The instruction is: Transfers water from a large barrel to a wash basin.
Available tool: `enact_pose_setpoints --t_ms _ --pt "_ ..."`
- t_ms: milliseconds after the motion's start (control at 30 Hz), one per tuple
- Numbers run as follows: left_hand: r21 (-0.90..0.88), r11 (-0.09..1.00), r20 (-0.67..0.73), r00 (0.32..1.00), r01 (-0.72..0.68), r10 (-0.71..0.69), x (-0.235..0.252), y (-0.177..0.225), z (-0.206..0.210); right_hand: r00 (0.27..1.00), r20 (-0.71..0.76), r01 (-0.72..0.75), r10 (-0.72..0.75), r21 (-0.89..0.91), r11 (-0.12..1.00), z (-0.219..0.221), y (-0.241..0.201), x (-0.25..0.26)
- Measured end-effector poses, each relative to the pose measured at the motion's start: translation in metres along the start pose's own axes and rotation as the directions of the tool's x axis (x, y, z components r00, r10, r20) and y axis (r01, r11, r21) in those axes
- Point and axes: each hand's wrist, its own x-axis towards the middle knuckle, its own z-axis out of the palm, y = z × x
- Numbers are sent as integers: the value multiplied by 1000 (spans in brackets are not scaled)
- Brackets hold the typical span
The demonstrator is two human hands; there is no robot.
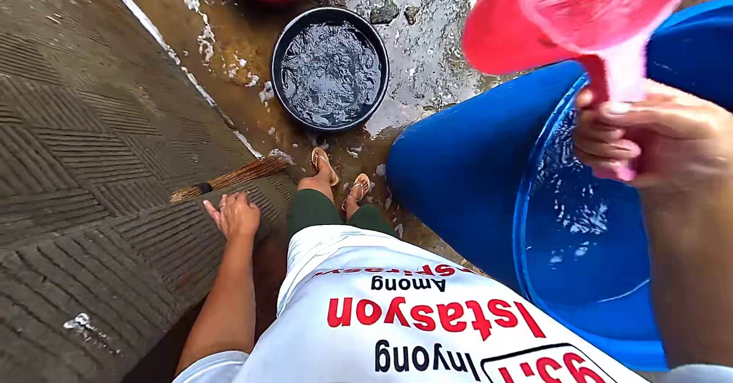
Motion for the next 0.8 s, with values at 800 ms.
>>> enact_pose_setpoints --t_ms 800 --pt "-30 997 -43 996 -74 73 2 -10 10 813 71 -243 578 -861 446 116 171 203"
